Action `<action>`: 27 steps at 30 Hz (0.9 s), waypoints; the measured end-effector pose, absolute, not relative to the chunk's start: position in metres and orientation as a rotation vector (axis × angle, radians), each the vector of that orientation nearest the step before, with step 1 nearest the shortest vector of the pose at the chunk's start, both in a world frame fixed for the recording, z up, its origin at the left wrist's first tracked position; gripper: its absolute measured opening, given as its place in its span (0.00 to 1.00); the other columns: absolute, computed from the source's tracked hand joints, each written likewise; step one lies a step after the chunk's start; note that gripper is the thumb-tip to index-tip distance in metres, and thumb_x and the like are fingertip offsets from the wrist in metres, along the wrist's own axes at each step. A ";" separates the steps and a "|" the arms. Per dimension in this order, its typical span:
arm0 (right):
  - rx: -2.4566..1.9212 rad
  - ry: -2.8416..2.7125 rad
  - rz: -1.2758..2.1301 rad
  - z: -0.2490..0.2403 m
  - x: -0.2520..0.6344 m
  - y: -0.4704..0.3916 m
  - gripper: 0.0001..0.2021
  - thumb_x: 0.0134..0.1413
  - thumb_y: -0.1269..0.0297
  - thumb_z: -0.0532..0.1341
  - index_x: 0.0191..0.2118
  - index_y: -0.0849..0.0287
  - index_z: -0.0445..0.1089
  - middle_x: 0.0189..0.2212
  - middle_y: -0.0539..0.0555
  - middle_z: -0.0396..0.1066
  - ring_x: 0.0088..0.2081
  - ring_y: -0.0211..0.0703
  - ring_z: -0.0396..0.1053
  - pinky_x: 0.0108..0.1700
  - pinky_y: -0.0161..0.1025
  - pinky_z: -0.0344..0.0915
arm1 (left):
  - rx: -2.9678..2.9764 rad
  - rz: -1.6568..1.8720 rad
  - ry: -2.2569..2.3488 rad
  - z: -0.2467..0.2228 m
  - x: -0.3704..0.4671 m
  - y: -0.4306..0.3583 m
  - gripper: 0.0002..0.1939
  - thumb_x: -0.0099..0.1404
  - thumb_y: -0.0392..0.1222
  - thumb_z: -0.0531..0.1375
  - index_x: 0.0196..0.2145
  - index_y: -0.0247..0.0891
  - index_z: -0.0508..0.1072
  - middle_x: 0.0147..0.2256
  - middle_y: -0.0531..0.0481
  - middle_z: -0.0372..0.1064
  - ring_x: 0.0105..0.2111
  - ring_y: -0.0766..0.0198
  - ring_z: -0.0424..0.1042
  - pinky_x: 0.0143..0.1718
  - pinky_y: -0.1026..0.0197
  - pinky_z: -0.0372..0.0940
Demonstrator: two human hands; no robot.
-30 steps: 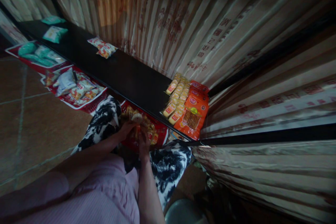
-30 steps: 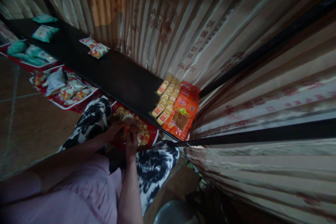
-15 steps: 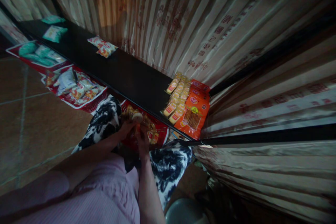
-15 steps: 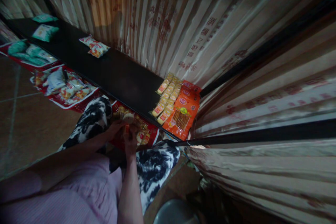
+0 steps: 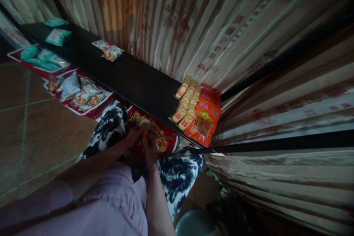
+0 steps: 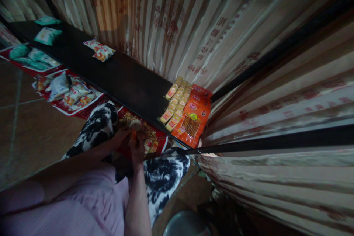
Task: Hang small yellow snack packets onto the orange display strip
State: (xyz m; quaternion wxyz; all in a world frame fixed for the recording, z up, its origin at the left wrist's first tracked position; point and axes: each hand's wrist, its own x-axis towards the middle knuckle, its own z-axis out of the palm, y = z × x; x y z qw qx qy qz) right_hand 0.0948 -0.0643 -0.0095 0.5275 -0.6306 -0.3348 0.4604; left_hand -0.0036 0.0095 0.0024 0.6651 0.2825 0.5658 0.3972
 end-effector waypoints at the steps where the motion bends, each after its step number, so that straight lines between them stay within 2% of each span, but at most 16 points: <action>1: -1.509 -0.804 1.108 -0.009 0.095 -0.064 0.22 0.45 0.56 0.62 0.48 0.55 0.70 0.45 0.53 0.74 0.44 0.46 0.72 0.44 0.43 0.71 | 0.636 0.900 1.283 0.002 -0.004 0.010 0.15 0.45 0.47 0.68 0.27 0.34 0.73 0.18 0.53 0.68 0.21 0.66 0.68 0.22 0.65 0.58; 4: -1.517 -0.811 1.119 -0.008 0.095 -0.064 0.23 0.45 0.57 0.63 0.50 0.56 0.69 0.48 0.54 0.72 0.48 0.47 0.70 0.49 0.44 0.68 | 0.630 0.909 1.299 0.003 -0.004 0.010 0.14 0.45 0.46 0.68 0.26 0.34 0.73 0.18 0.53 0.68 0.20 0.67 0.67 0.21 0.65 0.57; 11: -1.450 -0.825 1.096 -0.009 0.095 -0.064 0.22 0.46 0.58 0.63 0.49 0.55 0.70 0.49 0.54 0.72 0.50 0.46 0.68 0.54 0.47 0.65 | 0.678 0.909 1.309 0.006 -0.004 0.009 0.13 0.46 0.45 0.67 0.24 0.35 0.71 0.15 0.55 0.64 0.19 0.67 0.65 0.20 0.66 0.55; 18: -1.453 -0.823 1.087 -0.013 0.095 -0.064 0.22 0.46 0.57 0.63 0.50 0.55 0.69 0.48 0.54 0.72 0.49 0.46 0.69 0.51 0.46 0.66 | 0.767 0.906 1.366 0.012 -0.003 0.009 0.11 0.48 0.44 0.66 0.23 0.35 0.71 0.17 0.54 0.66 0.19 0.68 0.63 0.21 0.66 0.56; 23: -1.501 -0.909 1.044 -0.010 0.094 -0.065 0.23 0.47 0.56 0.62 0.50 0.54 0.69 0.48 0.55 0.72 0.49 0.47 0.69 0.51 0.47 0.65 | 0.908 0.924 1.464 0.015 -0.002 0.011 0.06 0.49 0.40 0.64 0.22 0.35 0.72 0.20 0.52 0.68 0.23 0.66 0.65 0.25 0.66 0.57; 27: -1.518 -0.940 1.020 -0.010 0.095 -0.064 0.23 0.46 0.56 0.63 0.50 0.54 0.69 0.48 0.54 0.72 0.51 0.48 0.67 0.55 0.47 0.62 | 0.975 0.922 1.487 0.010 -0.002 0.013 0.05 0.50 0.40 0.64 0.22 0.36 0.72 0.21 0.52 0.68 0.24 0.65 0.66 0.26 0.65 0.57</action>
